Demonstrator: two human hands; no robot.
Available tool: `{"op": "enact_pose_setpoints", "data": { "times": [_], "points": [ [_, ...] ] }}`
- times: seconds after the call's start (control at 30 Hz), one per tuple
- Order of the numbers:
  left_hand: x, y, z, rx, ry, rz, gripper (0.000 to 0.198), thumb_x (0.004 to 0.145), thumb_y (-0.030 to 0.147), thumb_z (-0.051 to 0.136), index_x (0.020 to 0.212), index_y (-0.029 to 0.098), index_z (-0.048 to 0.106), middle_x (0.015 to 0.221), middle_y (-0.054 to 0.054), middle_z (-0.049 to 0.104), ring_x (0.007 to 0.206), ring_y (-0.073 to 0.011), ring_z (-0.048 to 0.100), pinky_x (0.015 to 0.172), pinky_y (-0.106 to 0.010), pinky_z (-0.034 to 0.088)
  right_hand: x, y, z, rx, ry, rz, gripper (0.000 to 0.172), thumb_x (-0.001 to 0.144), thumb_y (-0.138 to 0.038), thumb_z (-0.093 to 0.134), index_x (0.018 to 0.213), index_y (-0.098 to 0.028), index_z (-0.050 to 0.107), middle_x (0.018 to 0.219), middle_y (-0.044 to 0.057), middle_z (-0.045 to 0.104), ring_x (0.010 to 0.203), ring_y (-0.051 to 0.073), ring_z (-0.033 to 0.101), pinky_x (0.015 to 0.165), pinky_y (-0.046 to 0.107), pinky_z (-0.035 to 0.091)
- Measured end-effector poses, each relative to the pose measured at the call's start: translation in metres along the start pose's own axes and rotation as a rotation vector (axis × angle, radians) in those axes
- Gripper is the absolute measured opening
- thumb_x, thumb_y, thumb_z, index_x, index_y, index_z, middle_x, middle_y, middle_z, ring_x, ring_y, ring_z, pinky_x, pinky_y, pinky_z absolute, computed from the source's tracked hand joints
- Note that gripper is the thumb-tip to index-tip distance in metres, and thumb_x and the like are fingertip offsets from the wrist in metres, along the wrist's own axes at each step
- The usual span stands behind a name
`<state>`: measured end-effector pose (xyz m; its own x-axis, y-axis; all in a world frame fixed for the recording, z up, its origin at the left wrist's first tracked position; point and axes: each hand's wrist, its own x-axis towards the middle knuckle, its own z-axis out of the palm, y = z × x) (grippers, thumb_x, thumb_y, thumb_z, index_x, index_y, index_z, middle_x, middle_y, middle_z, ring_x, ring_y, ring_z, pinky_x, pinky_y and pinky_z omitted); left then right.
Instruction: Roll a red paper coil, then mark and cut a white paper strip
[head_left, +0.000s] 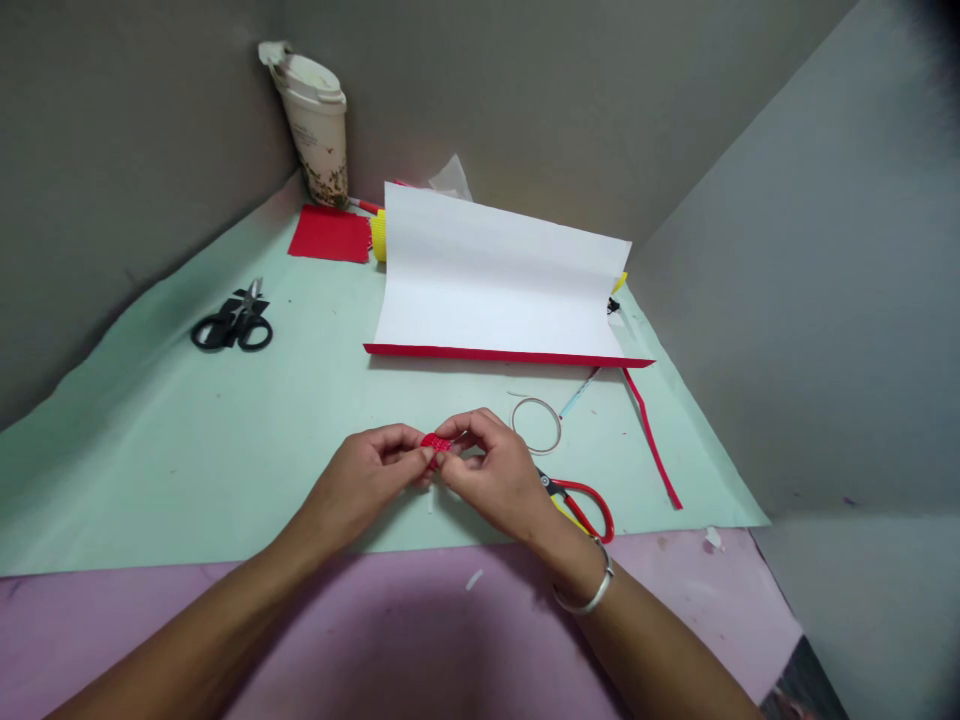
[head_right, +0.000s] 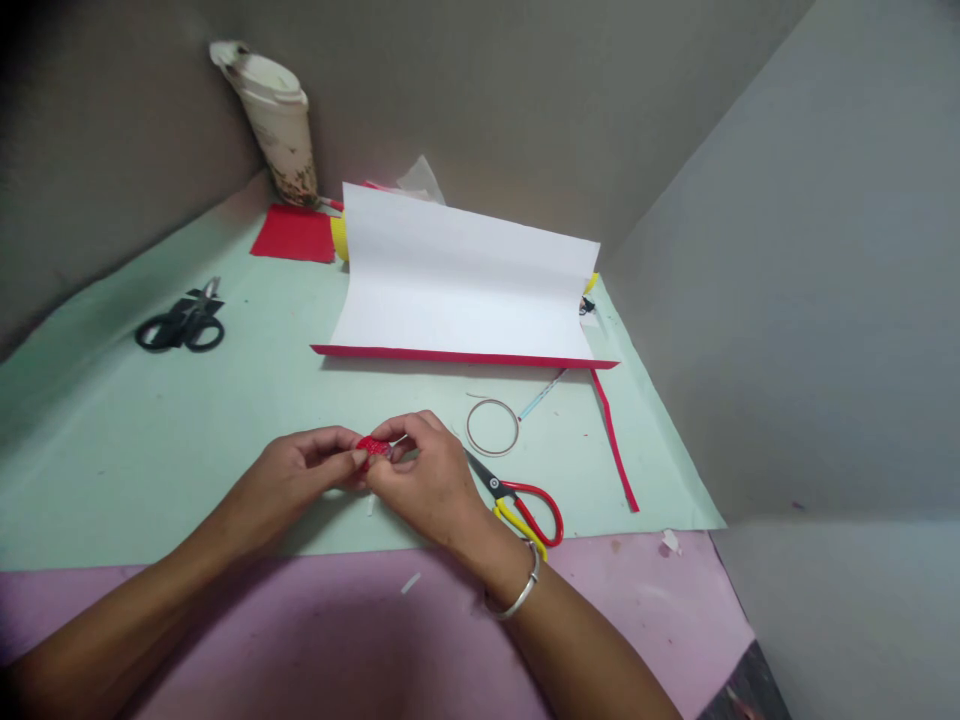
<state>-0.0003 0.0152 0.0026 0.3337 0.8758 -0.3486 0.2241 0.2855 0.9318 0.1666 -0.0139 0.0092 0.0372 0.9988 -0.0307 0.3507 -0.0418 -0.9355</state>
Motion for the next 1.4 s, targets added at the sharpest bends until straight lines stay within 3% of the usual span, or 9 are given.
{"op": "enact_pose_setpoints", "data": {
  "times": [0.2, 0.53, 0.97, 1.4],
  "points": [
    [-0.0011, 0.004, 0.0049, 0.026, 0.055, 0.002, 0.025, 0.07, 0.045, 0.068, 0.075, 0.02, 0.07, 0.073, 0.001, 0.068, 0.072, -0.0187, 0.057, 0.07, -0.031, 0.041, -0.0015, -0.0008, 0.0034, -0.025, 0.057, -0.05, 0.017, 0.07, -0.018, 0.064, 0.086, -0.022, 0.069, 0.095, 0.003, 0.062, 0.077, 0.013, 0.064, 0.056, 0.02, 0.059],
    [-0.0002, -0.0007, 0.006, -0.02, 0.083, -0.009, 0.028, 0.067, 0.047, 0.07, 0.076, 0.021, 0.064, 0.069, 0.002, 0.068, 0.069, -0.0181, 0.058, 0.068, -0.03, 0.041, -0.0019, 0.0016, 0.005, -0.039, 0.09, -0.112, 0.018, 0.069, -0.02, 0.063, 0.086, -0.022, 0.069, 0.093, 0.003, 0.063, 0.073, 0.013, 0.063, 0.059, 0.023, 0.062],
    [-0.0024, 0.0055, 0.0029, 0.03, 0.028, -0.015, 0.025, 0.069, 0.044, 0.066, 0.077, 0.021, 0.07, 0.076, -0.002, 0.072, 0.073, -0.0227, 0.064, 0.07, -0.033, 0.046, -0.0041, 0.0001, 0.0045, -0.042, 0.071, -0.121, 0.017, 0.071, -0.02, 0.064, 0.086, -0.023, 0.069, 0.092, 0.003, 0.063, 0.074, 0.013, 0.063, 0.06, 0.023, 0.062],
    [-0.0025, 0.0009, 0.0002, -0.016, -0.009, -0.018, 0.023, 0.075, 0.043, 0.068, 0.08, 0.021, 0.072, 0.077, -0.001, 0.072, 0.074, -0.0207, 0.063, 0.072, -0.032, 0.045, -0.0045, -0.0028, 0.0038, -0.053, 0.07, -0.121, 0.016, 0.071, -0.019, 0.064, 0.086, -0.022, 0.069, 0.092, 0.003, 0.064, 0.075, 0.014, 0.064, 0.062, 0.025, 0.062]
  ]
}}
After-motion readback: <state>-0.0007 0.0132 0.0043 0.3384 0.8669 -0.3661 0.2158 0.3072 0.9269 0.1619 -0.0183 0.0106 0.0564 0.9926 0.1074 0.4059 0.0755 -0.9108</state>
